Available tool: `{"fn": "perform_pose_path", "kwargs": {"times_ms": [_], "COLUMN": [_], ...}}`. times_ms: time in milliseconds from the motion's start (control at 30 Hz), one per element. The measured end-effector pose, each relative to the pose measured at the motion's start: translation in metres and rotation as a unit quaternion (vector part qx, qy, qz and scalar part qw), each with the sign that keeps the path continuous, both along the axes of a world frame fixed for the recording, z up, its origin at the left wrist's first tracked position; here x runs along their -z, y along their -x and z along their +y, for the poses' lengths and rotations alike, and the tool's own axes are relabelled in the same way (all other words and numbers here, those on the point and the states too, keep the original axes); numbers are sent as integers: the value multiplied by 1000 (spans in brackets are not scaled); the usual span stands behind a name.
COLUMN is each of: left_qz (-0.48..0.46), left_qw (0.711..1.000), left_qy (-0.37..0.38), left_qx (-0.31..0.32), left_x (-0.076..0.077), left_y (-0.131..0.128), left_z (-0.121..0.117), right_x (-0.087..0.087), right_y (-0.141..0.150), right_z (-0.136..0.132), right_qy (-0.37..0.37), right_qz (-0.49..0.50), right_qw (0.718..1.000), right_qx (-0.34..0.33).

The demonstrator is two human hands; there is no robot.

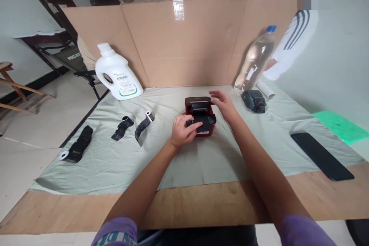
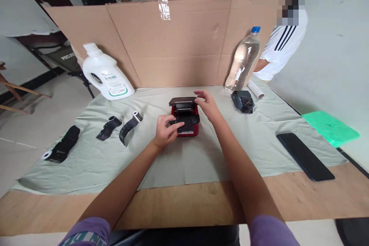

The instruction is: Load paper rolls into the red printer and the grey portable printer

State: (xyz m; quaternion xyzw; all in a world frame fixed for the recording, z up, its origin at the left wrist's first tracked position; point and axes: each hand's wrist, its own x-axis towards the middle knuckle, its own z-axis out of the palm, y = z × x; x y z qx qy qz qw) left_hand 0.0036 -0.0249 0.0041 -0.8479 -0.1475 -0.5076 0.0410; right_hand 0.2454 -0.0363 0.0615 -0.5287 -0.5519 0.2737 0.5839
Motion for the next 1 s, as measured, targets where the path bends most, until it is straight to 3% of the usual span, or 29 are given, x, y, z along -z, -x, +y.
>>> {"fn": "perform_pose_path", "kwargs": {"times_ms": [167,400,500,567,600,700,767,800,867,1000], "left_qz": [33,5,-75,-144,-173,-216,-223,-225,-230,-257], "left_qw": [999,1000,990,954,921,784,710,688,672,690], "left_qy": [-16,20,115,256,344,582,667,688,703,673], "left_qx": [0,8,-37,-59,-54,10,42,49,53,68], "left_x": [1,0,-1,1,2,3,1,-1,-6,-9], "left_y": [-2,0,-4,-8,-11,-15,-17,-18,-20,-24], "left_z": [-1,-4,-1,5,9,21,27,29,29,20], "right_x": [32,47,56,63,65,68,67,66,64,63], "right_y": [1,8,11,13,14,16,19,20,25,36], "right_z": [-14,-13,-12,-12,-12,-11,-10,-9,-9,-20], "right_qy": [60,64,59,60,61,66,67,64,58,33], "right_qz": [55,102,125,144,150,152,151,150,144,118], "right_qw": [996,992,990,987,986,986,986,986,988,992], "right_qx": [26,-23,-39,-44,-41,-30,-30,-28,-19,36]}}
